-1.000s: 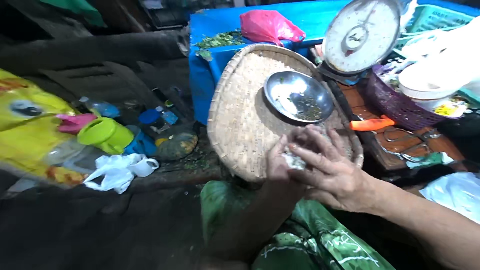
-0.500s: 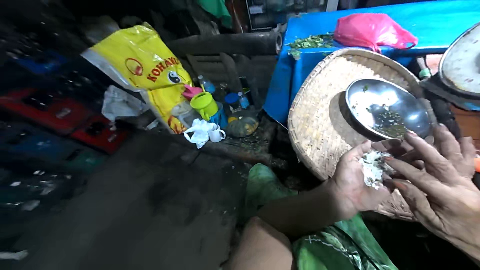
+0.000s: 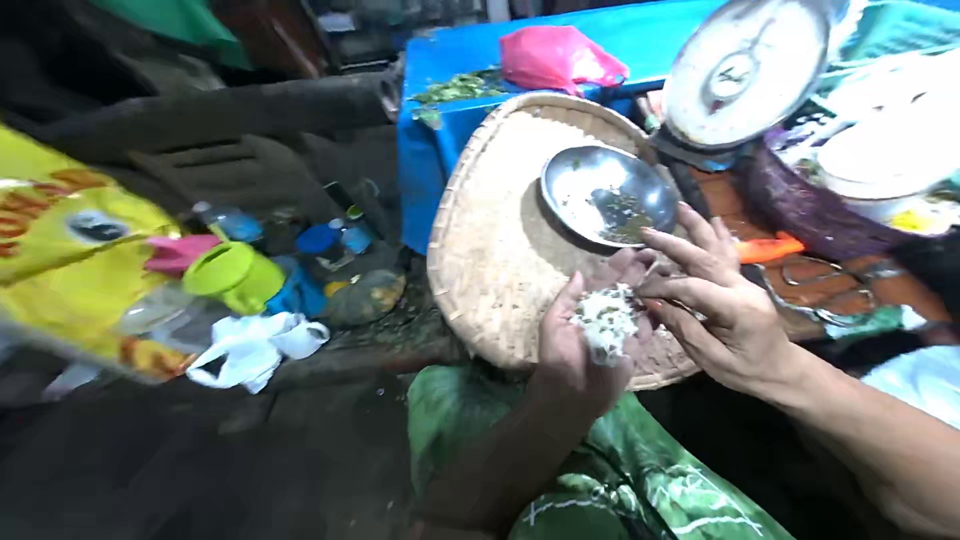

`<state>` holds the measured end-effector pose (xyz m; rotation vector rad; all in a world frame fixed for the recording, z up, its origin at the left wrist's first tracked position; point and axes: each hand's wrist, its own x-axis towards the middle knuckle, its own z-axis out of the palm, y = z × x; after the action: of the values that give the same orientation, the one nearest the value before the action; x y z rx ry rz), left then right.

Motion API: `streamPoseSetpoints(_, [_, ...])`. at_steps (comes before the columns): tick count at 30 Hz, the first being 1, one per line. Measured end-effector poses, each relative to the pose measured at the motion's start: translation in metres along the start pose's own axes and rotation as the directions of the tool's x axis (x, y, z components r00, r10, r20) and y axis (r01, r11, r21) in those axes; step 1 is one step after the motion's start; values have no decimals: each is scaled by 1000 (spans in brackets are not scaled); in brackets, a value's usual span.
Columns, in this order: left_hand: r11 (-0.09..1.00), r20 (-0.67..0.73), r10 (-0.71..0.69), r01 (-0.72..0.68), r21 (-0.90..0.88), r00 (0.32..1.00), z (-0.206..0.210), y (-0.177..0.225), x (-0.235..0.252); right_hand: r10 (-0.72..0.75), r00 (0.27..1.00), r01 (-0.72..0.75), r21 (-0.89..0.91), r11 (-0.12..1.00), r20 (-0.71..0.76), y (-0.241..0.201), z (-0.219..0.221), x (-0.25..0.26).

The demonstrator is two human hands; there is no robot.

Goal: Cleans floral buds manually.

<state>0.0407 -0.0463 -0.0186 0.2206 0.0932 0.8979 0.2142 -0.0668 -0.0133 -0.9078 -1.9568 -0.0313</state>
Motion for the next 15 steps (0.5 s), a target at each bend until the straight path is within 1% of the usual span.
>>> streamPoseSetpoints(6, [999,-37,3,-4,-42,999,5,1,-4,21,999,-22,19,1000,33,-4,0,2])
streamPoseSetpoints(8, [999,-30,3,-4,-53,1000,3,1,-4,19,999,-20,17,1000,49,-5,2,2])
streamPoseSetpoints(15, [999,-54,-11,9,-37,998,3,0,-4,44,994,-46,25,999,104,-4,7,-2])
